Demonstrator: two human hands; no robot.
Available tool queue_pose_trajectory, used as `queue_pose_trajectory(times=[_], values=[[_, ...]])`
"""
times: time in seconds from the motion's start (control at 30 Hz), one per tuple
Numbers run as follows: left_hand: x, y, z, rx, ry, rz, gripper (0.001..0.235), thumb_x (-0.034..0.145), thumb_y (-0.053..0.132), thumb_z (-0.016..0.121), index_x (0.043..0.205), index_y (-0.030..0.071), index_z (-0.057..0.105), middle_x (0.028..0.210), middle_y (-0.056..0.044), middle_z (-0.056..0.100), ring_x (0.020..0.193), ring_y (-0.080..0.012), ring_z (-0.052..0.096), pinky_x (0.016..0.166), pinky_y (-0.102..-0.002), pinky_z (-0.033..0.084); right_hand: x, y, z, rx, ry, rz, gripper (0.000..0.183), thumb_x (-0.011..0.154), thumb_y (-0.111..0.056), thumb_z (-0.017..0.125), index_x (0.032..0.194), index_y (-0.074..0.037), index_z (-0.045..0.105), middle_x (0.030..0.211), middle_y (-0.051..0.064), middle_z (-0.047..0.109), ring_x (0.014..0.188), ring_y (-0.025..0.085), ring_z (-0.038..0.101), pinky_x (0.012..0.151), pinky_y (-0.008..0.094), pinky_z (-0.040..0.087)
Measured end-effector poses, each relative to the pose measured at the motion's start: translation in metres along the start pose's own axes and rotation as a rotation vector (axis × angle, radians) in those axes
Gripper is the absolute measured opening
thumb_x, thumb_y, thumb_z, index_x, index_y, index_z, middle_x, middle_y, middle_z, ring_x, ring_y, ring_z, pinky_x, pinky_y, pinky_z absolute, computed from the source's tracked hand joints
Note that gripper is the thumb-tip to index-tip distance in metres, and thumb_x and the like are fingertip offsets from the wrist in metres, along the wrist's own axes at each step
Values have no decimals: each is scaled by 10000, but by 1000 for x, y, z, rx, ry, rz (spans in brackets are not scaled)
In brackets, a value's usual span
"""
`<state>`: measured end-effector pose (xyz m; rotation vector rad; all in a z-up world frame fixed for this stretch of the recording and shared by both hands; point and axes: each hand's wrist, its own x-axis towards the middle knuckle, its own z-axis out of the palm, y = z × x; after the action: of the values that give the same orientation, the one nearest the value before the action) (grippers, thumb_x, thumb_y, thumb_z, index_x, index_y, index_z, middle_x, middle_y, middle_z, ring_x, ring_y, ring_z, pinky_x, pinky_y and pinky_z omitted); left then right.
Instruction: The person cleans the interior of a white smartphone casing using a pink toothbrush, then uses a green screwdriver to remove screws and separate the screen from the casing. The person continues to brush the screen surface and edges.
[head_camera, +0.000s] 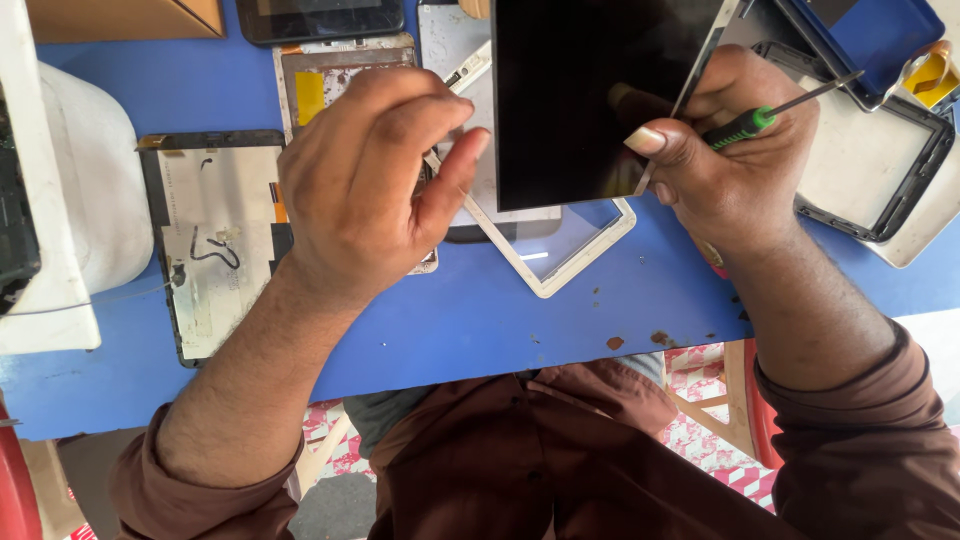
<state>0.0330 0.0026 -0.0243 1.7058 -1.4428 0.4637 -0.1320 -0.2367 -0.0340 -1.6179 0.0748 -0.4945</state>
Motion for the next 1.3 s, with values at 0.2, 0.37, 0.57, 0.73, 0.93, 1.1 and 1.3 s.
queue_pose_trajectory(times=[0.2,0.37,0.57,0.73,0.93,1.1,1.3], values=[[-6,3,6,-208,-52,-139,537,1132,277,746,1470,23,415,1121,-84,715,827,-101,723,678,-195,604,-4,4,-2,-2,-32,-6,215,1080,-131,754,1117,1,588,819,90,668,541,70,588,476,200,429],[-9,5,9,-343,-71,-226,534,1104,119,741,1477,33,370,1091,-61,742,882,-100,771,687,-168,639,-5,7,1,-28,-90,-14,234,1090,-144,746,1107,13,574,782,78,642,534,62,581,495,208,440],[-9,4,11,-335,-40,-240,556,1104,46,794,1496,73,400,1023,-36,727,856,-90,769,711,-181,620,-2,4,6,3,-125,56,219,1092,-139,709,1167,0,557,756,73,636,509,39,552,454,189,445],[-10,5,9,-338,-42,-249,534,1119,52,786,1491,75,404,1032,-32,732,870,-89,774,710,-169,640,-2,5,7,-51,-103,69,171,1103,-83,688,1145,6,549,723,71,620,489,47,545,474,210,434],[-6,6,7,-457,-36,-276,461,1132,17,741,1449,64,409,1068,-50,736,907,-89,766,704,-161,627,-1,13,3,-12,-65,64,157,1111,-65,669,1174,3,542,728,70,602,483,47,533,472,214,436],[-6,8,8,-440,-56,-323,402,1127,11,740,1412,46,459,1056,-47,747,915,-79,765,692,-156,621,-2,18,-1,-39,-61,7,183,1131,-84,670,1172,-2,512,708,56,588,501,60,552,485,217,435],[-11,5,12,-428,-76,-324,322,1114,13,730,1356,38,519,1028,-57,736,895,-83,759,688,-163,630,-7,30,-5,-43,-58,-39,201,1140,-105,686,1153,-15,507,729,53,575,520,71,558,509,229,457]])
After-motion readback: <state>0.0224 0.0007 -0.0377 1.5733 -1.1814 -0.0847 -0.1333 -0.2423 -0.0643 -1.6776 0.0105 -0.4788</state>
